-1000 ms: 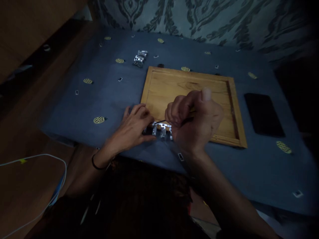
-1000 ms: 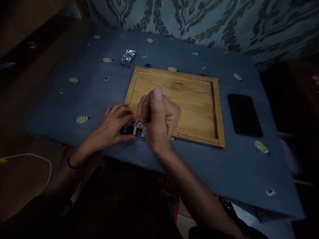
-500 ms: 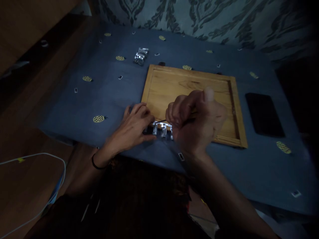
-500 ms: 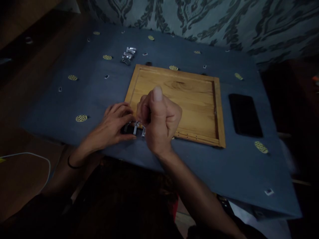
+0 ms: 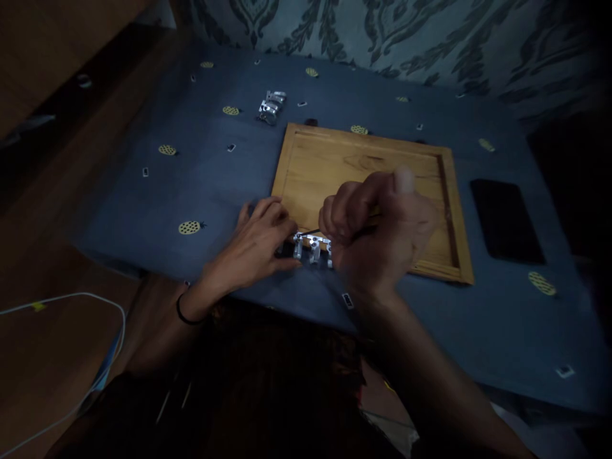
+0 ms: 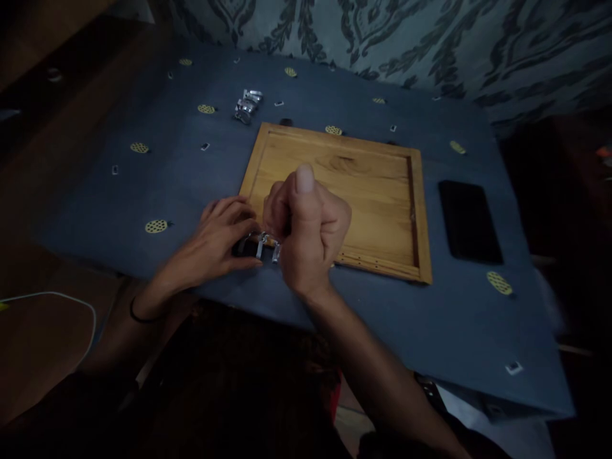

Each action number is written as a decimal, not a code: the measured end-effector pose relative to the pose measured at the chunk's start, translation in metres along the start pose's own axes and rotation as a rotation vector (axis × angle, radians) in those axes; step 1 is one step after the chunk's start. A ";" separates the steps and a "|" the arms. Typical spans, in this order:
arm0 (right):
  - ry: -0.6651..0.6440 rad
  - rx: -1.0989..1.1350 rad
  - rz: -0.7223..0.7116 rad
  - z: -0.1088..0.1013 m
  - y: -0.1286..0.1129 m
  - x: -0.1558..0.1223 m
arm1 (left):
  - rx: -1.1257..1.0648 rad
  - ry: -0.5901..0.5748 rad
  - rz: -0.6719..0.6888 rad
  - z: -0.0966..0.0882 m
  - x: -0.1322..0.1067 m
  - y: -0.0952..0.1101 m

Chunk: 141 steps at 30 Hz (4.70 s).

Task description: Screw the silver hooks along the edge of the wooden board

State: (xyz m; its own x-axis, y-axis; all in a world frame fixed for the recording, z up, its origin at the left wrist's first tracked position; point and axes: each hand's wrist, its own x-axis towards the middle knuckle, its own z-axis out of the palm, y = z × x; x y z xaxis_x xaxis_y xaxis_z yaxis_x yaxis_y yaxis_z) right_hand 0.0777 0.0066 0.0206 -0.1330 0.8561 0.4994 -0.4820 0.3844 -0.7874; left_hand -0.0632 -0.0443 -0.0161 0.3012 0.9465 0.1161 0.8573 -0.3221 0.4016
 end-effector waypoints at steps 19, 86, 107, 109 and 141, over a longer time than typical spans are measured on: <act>-0.228 -0.086 0.133 -0.024 0.004 0.004 | 0.003 -0.007 -0.007 0.000 0.000 0.001; -0.105 -0.618 -0.084 -0.038 -0.033 -0.007 | 0.009 -0.024 -0.001 0.001 0.001 -0.001; -0.197 -0.684 -0.091 -0.046 -0.016 -0.006 | 0.043 -0.004 0.018 0.003 0.001 -0.001; -0.209 -0.685 -0.090 -0.046 -0.016 -0.007 | 0.044 -0.008 0.016 0.003 0.002 -0.001; 0.088 -0.599 -0.173 -0.038 -0.025 -0.012 | 0.061 -0.018 0.020 0.000 0.002 0.000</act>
State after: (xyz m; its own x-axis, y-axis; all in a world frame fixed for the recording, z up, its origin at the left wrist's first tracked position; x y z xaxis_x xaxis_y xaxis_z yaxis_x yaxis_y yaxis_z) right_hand 0.1245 0.0003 0.0203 -0.0127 0.7794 0.6263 0.0824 0.6251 -0.7762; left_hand -0.0629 -0.0424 -0.0158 0.3257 0.9393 0.1074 0.8745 -0.3425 0.3434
